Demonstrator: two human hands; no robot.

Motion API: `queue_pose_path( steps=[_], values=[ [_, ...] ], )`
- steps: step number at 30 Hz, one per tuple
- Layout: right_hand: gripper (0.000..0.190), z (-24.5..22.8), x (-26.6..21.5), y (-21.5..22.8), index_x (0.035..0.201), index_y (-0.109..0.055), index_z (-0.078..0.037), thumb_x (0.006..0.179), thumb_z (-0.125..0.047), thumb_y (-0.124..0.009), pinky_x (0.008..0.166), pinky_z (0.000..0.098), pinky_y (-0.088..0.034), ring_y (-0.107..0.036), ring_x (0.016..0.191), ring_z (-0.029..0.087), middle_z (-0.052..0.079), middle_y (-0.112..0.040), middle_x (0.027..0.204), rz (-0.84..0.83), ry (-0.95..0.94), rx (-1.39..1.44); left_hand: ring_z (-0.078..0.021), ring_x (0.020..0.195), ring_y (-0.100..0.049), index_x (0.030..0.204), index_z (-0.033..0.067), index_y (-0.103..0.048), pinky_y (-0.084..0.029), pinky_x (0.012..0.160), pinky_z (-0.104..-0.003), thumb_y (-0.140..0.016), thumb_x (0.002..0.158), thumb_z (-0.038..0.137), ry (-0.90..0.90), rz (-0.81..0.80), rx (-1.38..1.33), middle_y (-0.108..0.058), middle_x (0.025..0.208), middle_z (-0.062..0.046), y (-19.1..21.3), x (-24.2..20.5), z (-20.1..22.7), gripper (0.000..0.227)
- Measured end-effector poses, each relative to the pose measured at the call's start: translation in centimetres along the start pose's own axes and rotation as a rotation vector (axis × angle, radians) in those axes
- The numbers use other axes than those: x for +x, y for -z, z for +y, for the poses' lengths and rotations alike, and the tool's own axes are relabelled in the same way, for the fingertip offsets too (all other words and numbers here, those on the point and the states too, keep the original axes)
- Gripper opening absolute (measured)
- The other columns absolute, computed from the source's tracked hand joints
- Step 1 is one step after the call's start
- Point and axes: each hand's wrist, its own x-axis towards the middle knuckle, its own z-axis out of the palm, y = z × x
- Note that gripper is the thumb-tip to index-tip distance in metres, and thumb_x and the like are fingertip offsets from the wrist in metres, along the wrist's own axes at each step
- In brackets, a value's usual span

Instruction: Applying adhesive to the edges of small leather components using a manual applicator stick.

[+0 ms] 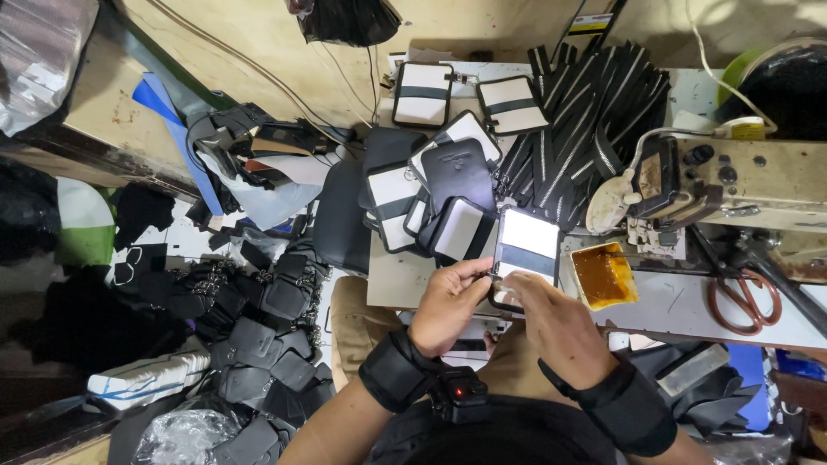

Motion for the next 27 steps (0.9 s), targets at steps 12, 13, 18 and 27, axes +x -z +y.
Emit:
queue_pose_path(
  steps=[12,13,18,27],
  values=[
    [0.026,0.3,-0.6,-0.2,0.124,-0.058,-0.011,0.1,-0.002,-0.051,0.071,0.0373,-0.058,-0.075,0.089,0.027,0.009,-0.07,0.121,-0.054,-0.015,-0.026,-0.0202,0.127,-0.066,0.137,0.0,-0.061,-0.053,0.108,-0.028,-0.061,0.093,0.009,-0.009,0.023,0.034,-0.064,0.141,-0.019,0.1,-0.2,0.0,0.045],
    [0.034,1.2,-1.1,-0.4,0.13,-0.053,-0.01,0.098,0.001,-0.051,0.062,0.0341,-0.058,-0.07,0.074,0.023,0.011,-0.07,0.114,-0.08,-0.013,-0.035,-0.0211,0.129,-0.065,0.137,0.0005,-0.061,-0.052,0.11,-0.029,-0.06,0.093,0.01,-0.02,0.02,0.068,-0.064,0.142,-0.019,0.1,-0.3,0.3,0.045],
    [0.034,2.8,-3.5,2.5,0.13,-0.058,-0.008,0.096,-0.003,-0.054,0.052,0.0223,-0.064,-0.073,0.059,0.011,0.01,-0.073,0.118,0.0,-0.171,-0.013,-0.0174,0.123,-0.067,0.136,0.0014,-0.063,-0.052,0.107,-0.026,-0.062,0.094,0.012,-0.019,0.049,0.075,-0.068,0.137,-0.016,0.9,0.4,-1.1,0.043],
    [0.018,11.3,-7.5,4.4,0.115,-0.072,-0.041,0.1,-0.04,-0.062,0.08,0.0278,-0.06,-0.075,0.083,0.013,-0.014,-0.074,0.089,0.368,-0.31,-0.56,-0.0182,0.098,-0.066,0.133,-0.0102,-0.065,-0.062,0.087,-0.036,-0.061,0.093,-0.005,-0.104,0.091,-0.172,-0.074,0.113,-0.025,0.1,0.6,-2.1,0.04]
  ],
)
